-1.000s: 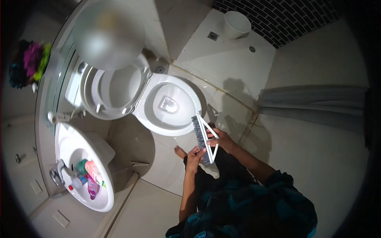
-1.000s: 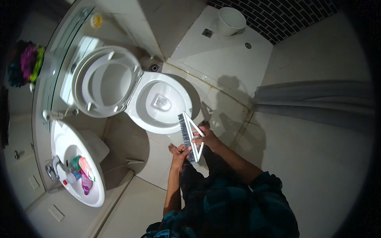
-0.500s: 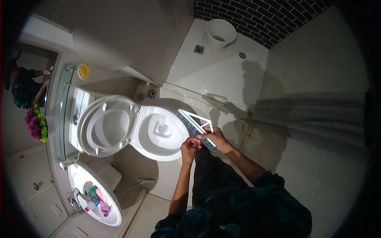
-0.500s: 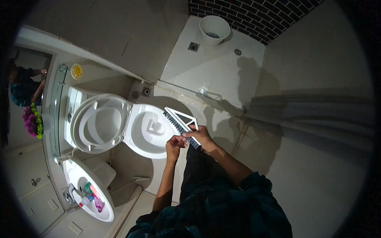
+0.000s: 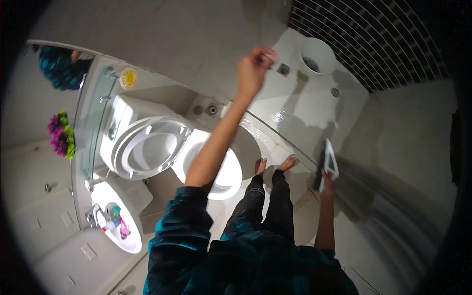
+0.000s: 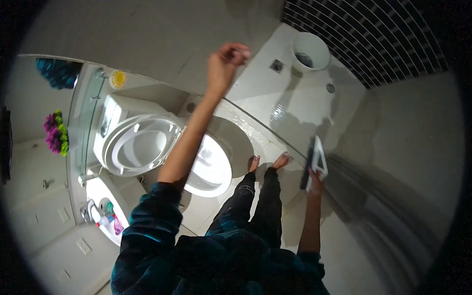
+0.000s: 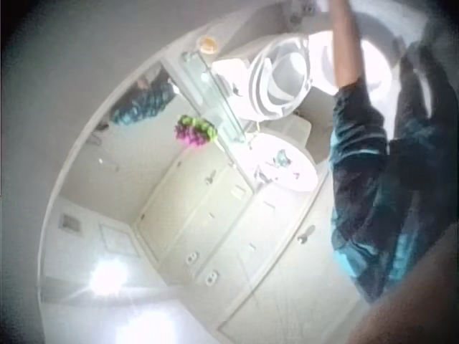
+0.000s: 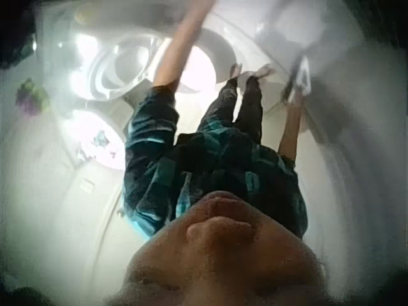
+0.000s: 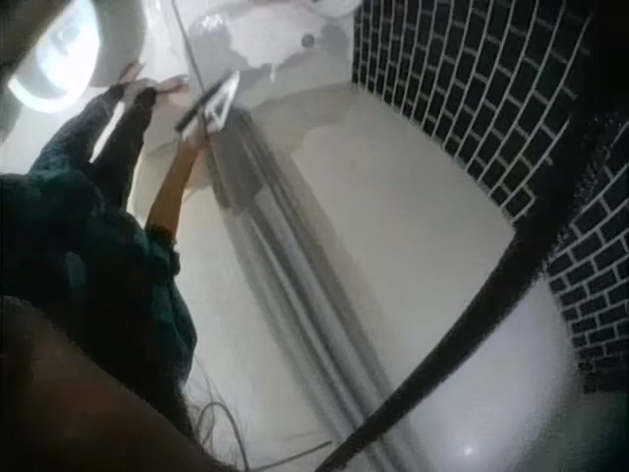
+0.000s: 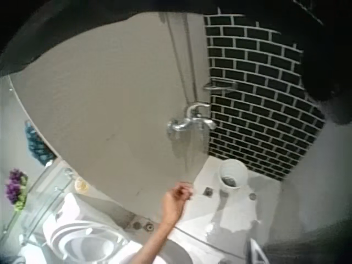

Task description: The person reassembles a white plastic cleaning brush by fitting the black bristle head into the frame and securing a long metal handle.

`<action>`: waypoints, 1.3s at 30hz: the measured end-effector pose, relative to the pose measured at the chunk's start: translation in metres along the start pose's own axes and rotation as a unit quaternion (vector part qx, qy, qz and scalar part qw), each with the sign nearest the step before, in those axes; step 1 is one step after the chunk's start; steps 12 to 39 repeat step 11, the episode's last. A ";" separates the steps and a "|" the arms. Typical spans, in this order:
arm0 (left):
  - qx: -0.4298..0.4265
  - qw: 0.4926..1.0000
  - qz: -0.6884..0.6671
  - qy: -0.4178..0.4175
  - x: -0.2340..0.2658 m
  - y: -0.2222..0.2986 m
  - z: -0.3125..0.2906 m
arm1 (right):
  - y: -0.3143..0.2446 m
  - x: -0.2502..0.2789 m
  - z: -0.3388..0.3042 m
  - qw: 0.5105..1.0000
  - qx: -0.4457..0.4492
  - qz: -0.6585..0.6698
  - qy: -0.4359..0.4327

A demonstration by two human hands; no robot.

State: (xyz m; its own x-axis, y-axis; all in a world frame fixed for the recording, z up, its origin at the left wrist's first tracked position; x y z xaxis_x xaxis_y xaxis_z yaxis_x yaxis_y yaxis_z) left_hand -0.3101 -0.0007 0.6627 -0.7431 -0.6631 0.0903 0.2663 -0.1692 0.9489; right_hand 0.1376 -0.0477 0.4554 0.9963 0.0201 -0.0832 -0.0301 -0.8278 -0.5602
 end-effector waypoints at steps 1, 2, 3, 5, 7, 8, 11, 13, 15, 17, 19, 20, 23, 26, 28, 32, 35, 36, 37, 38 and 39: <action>-0.017 0.998 -0.059 0.009 -0.016 -0.008 -0.007 | 0.007 0.069 0.024 0.995 0.035 -0.050 0.081; 0.019 0.999 -0.027 0.026 -0.014 -0.028 -0.033 | 0.021 0.086 0.016 0.991 0.019 -0.065 0.114; 0.045 0.998 -0.023 0.049 -0.025 -0.039 -0.061 | 0.026 0.147 0.021 0.978 -0.017 -0.061 0.199; 0.163 0.969 0.137 0.126 -0.009 -0.082 -0.158 | 0.051 0.175 0.009 0.972 -0.074 -0.050 0.219; 0.329 0.919 0.046 0.212 0.011 -0.106 -0.274 | 0.061 0.211 -0.013 0.954 -0.039 -0.173 0.243; 0.346 0.892 0.029 0.288 0.046 -0.114 -0.334 | 0.067 0.214 -0.024 0.936 -0.076 -0.216 0.268; 0.376 0.775 0.265 0.434 0.161 -0.089 -0.449 | 0.053 0.225 -0.044 0.950 -0.094 -0.220 0.202; 0.376 0.775 0.265 0.434 0.161 -0.089 -0.449 | 0.053 0.225 -0.044 0.950 -0.094 -0.220 0.202; 0.376 0.775 0.265 0.434 0.161 -0.089 -0.449 | 0.053 0.225 -0.044 0.950 -0.094 -0.220 0.202; 0.376 0.775 0.265 0.434 0.161 -0.089 -0.449 | 0.053 0.225 -0.044 0.950 -0.094 -0.220 0.202; 0.376 0.775 0.265 0.434 0.161 -0.089 -0.449 | 0.053 0.225 -0.044 0.950 -0.094 -0.220 0.202; 0.376 0.775 0.265 0.434 0.161 -0.089 -0.449 | 0.053 0.225 -0.044 0.950 -0.094 -0.220 0.202; 0.376 0.775 0.265 0.434 0.161 -0.089 -0.449 | 0.053 0.225 -0.044 0.950 -0.094 -0.220 0.202; 0.376 0.775 0.265 0.434 0.161 -0.089 -0.449 | 0.053 0.225 -0.044 0.950 -0.094 -0.220 0.202; 0.376 0.775 0.265 0.434 0.161 -0.089 -0.449 | 0.053 0.225 -0.044 0.950 -0.094 -0.220 0.202; 0.376 0.775 0.265 0.434 0.161 -0.089 -0.449 | 0.053 0.225 -0.044 0.950 -0.094 -0.220 0.202; 0.376 0.775 0.265 0.434 0.161 -0.089 -0.449 | 0.053 0.225 -0.044 0.950 -0.094 -0.220 0.202; 0.376 0.775 0.265 0.434 0.161 -0.089 -0.449 | 0.053 0.225 -0.044 0.950 -0.094 -0.220 0.202; 0.376 0.775 0.265 0.434 0.161 -0.089 -0.449 | 0.053 0.225 -0.044 0.950 -0.094 -0.220 0.202; 0.376 0.775 0.265 0.434 0.161 -0.089 -0.449 | 0.053 0.225 -0.044 0.950 -0.094 -0.220 0.202; 0.376 0.775 0.265 0.434 0.161 -0.089 -0.449 | 0.053 0.225 -0.044 0.950 -0.094 -0.220 0.202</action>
Point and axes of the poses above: each hand's wrist, its own z-axis towards the middle knuckle, its own x-axis out of the back of the hand, y = z × x, the point moved 4 cm from there along z, towards the middle knuckle, and after that the axes turned 7 degrees about -x, right-handed, at the moved point
